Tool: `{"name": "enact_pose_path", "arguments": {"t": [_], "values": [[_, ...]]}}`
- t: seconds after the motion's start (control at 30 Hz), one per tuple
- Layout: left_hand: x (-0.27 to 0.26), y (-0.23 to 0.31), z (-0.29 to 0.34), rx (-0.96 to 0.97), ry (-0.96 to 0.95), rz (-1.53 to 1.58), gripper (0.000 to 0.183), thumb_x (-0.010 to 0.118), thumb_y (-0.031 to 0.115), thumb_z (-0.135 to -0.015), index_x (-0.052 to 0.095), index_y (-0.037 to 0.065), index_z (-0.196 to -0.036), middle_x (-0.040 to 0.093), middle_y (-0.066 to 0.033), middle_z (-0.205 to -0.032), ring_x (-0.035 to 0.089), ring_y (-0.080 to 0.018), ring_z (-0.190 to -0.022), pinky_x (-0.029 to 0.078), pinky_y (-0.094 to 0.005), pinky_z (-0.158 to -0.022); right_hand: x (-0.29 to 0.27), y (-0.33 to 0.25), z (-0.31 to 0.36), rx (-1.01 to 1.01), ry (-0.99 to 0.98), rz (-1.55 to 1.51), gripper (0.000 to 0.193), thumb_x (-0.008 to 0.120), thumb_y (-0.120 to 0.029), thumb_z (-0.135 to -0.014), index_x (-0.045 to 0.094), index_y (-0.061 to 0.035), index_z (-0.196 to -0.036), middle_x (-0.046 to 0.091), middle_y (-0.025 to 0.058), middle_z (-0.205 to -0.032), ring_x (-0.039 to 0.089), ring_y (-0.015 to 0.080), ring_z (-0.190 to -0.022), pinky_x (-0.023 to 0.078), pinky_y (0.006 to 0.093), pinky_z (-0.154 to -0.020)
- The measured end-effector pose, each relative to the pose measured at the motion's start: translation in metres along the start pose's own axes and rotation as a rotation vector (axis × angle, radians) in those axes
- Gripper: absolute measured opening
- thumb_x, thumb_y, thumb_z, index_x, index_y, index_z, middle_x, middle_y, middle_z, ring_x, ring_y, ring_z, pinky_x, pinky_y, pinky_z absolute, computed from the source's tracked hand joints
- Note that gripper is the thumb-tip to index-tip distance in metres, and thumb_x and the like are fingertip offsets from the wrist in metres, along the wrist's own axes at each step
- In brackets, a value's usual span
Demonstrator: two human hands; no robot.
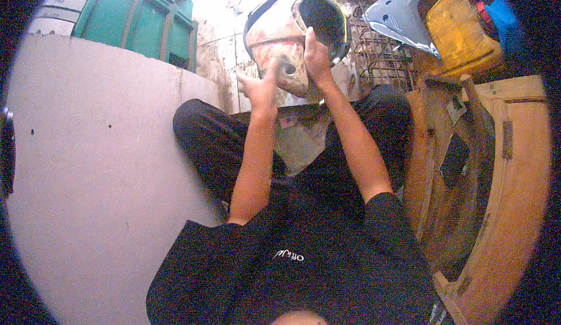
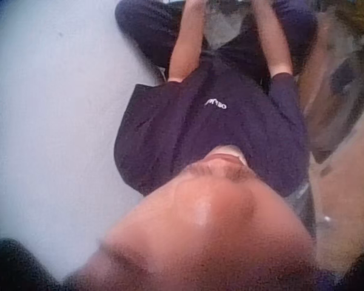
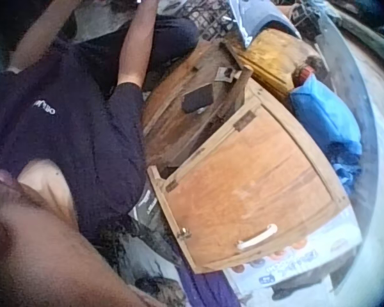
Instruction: The person sands a motorcycle fuel tank by hand using a piece of sandpaper, rubbing the surface repeatedly to smooth the paint.
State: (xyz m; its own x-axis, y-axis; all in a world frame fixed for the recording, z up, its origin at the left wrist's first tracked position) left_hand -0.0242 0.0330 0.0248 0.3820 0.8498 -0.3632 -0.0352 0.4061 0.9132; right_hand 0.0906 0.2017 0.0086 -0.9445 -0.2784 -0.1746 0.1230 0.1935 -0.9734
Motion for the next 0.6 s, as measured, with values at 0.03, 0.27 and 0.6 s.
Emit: {"name": "enact_pose_path", "arguments": {"t": [0.03, 0.27, 0.6], "values": [[-0.001, -0.018, -0.018, -0.061, 0.054, 0.005, 0.118, 0.082, 0.049, -0.066, 0.012, -0.004, -0.145, 0.022, -0.0363, -0.138, 0.025, -0.0506, -0.129, 0.024, -0.0538, -0.109, 0.005, -0.006, 0.003, -0.013, -0.018, 0.078, 0.066, 0.029, -0.046, -0.102, 0.059, 0.007, -0.076, 0.058, 0.0258, -0.067, 0.056, 0.0367, -0.06, 0.041, 0.0475, -0.061], [0.011, 0.011, -0.033, -0.129, 0.079, -0.241, 0.126, 0.084, 0.048, -0.063, 0.003, 0.0, -0.147, 0.016, -0.0365, -0.142, 0.02, -0.0501, -0.133, 0.019, -0.0628, -0.107, -0.003, -0.001, 0.005, -0.004, 0.027, 0.142, 0.067, 0.028, -0.046, -0.102, 0.059, 0.0071, -0.074, 0.057, 0.0292, -0.069, 0.058, 0.0424, -0.065, 0.042, 0.0498, -0.063], [0.018, 0.033, -0.017, 0.231, -0.026, -0.345, 0.124, 0.083, 0.043, -0.065, 0.002, 0.001, -0.148, 0.01, -0.0393, -0.144, 0.013, -0.051, -0.136, 0.012, -0.0627, -0.109, -0.002, 0.0, 0.008, 0.05, -0.011, 0.074, 0.061, 0.031, -0.041, -0.103, 0.057, 0.0083, -0.08, 0.056, 0.0306, -0.072, 0.058, 0.0391, -0.065, 0.043, 0.0478, -0.064]]}}
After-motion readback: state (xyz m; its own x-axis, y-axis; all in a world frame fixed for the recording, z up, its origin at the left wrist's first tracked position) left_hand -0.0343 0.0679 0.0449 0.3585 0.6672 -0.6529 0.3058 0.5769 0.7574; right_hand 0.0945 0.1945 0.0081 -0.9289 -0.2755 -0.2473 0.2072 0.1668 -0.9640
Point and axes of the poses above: each hand's wrist, its own z-axis away from the middle knuckle, its own x-axis out of the palm, y = z × x, the point moved 7 cm from there along -z, towards the middle knuckle
